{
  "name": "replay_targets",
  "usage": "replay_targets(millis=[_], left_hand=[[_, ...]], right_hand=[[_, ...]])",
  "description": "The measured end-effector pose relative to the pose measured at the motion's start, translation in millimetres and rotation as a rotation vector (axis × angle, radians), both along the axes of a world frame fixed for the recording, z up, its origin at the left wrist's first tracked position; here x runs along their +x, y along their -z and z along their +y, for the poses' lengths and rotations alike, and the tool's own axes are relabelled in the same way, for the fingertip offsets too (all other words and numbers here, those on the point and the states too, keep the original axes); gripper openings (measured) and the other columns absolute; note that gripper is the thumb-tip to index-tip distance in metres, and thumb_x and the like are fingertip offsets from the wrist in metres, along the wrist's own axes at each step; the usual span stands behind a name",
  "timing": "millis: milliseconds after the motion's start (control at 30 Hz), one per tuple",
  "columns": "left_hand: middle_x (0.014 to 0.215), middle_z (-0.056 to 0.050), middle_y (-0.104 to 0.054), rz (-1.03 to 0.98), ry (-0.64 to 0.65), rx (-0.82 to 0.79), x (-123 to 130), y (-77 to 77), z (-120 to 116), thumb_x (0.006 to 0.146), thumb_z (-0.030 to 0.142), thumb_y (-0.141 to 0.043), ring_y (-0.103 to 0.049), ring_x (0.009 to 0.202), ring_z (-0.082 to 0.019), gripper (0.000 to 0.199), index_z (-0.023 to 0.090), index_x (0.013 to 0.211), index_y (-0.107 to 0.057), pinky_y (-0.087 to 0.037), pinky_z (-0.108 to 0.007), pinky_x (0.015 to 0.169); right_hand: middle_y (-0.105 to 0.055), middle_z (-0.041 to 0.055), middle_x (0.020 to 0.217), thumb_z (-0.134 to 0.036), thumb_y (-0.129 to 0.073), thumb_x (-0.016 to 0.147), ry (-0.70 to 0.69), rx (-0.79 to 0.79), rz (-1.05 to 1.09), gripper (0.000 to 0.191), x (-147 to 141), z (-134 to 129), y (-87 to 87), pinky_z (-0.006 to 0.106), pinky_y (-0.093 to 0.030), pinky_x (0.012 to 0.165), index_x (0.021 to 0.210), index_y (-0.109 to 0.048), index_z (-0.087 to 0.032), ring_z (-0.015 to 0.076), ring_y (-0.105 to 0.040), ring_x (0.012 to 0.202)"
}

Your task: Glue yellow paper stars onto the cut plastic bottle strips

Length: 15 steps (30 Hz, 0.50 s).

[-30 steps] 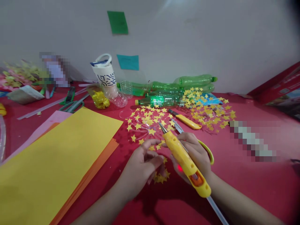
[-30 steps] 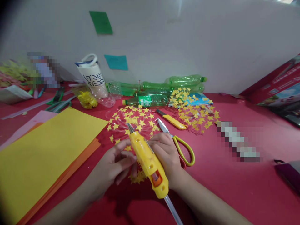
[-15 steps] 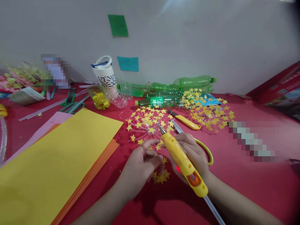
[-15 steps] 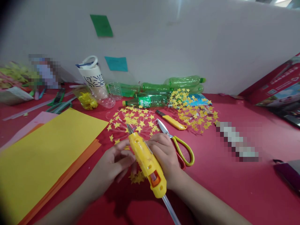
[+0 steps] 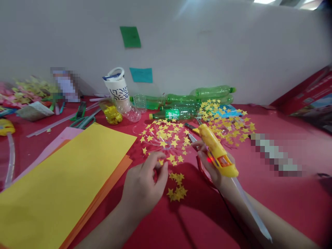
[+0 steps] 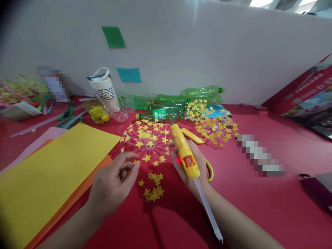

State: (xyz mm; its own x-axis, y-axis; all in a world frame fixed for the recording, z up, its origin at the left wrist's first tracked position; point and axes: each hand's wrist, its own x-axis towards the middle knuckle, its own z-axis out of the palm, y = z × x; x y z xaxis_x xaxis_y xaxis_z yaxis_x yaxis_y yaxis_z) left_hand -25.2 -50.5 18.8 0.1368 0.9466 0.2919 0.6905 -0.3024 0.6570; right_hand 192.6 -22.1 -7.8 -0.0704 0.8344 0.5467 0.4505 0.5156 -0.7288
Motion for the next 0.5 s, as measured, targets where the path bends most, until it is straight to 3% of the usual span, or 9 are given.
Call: replay_targets(millis=[100,233,367,500], left_hand=[[0.064,0.004,-0.052,-0.025,-0.122,0.048,-8.1,-3.0,8.7,0.086,0.033,-0.050,-0.046,0.050,-0.010,0.016,0.021,0.097,-0.049,-0.036,-0.022,0.050],[0.090,-0.003,-0.055,-0.015,-0.270,0.126,-15.6,-1.1,22.4,0.085,0.037,-0.052,-0.052,0.064,-0.013,0.031,0.021,0.110,-0.043,-0.045,-0.028,0.060],[0.117,-0.010,-0.046,-0.148,-0.227,0.129,-17.3,7.0,30.2,0.086,0.038,-0.049,-0.056,0.089,-0.019,0.036,0.022,0.117,-0.040,-0.050,-0.035,0.074],[0.125,-0.010,-0.044,-0.394,-0.202,0.073,-17.9,12.1,36.2,0.086,0.038,-0.049,-0.054,0.106,-0.021,0.036,0.023,0.118,-0.040,-0.050,-0.036,0.083]], right_hand=[[-0.065,0.0067,0.104,-0.024,-0.059,0.083,0.034,-0.091,0.075,0.015,0.7,2.2,-0.8,0.043,-0.049,0.088,0.098,-0.058,-0.023,0.0254,-0.062,0.098],[-0.067,0.0078,0.097,-0.026,-0.061,0.081,0.036,-0.118,0.071,0.018,-3.7,1.5,-3.8,0.040,-0.053,0.076,0.098,-0.061,-0.020,0.0241,-0.065,0.083],[-0.067,0.0059,0.087,-0.024,-0.064,0.077,0.006,-0.130,0.050,0.019,-8.4,-3.8,-4.5,0.034,-0.053,0.066,0.096,-0.061,-0.020,0.0215,-0.065,0.073],[-0.066,0.0045,0.082,-0.024,-0.062,0.077,-0.002,-0.092,0.001,0.014,-11.5,-8.5,-3.3,0.032,-0.052,0.064,0.090,-0.061,-0.019,0.0199,-0.065,0.070]])
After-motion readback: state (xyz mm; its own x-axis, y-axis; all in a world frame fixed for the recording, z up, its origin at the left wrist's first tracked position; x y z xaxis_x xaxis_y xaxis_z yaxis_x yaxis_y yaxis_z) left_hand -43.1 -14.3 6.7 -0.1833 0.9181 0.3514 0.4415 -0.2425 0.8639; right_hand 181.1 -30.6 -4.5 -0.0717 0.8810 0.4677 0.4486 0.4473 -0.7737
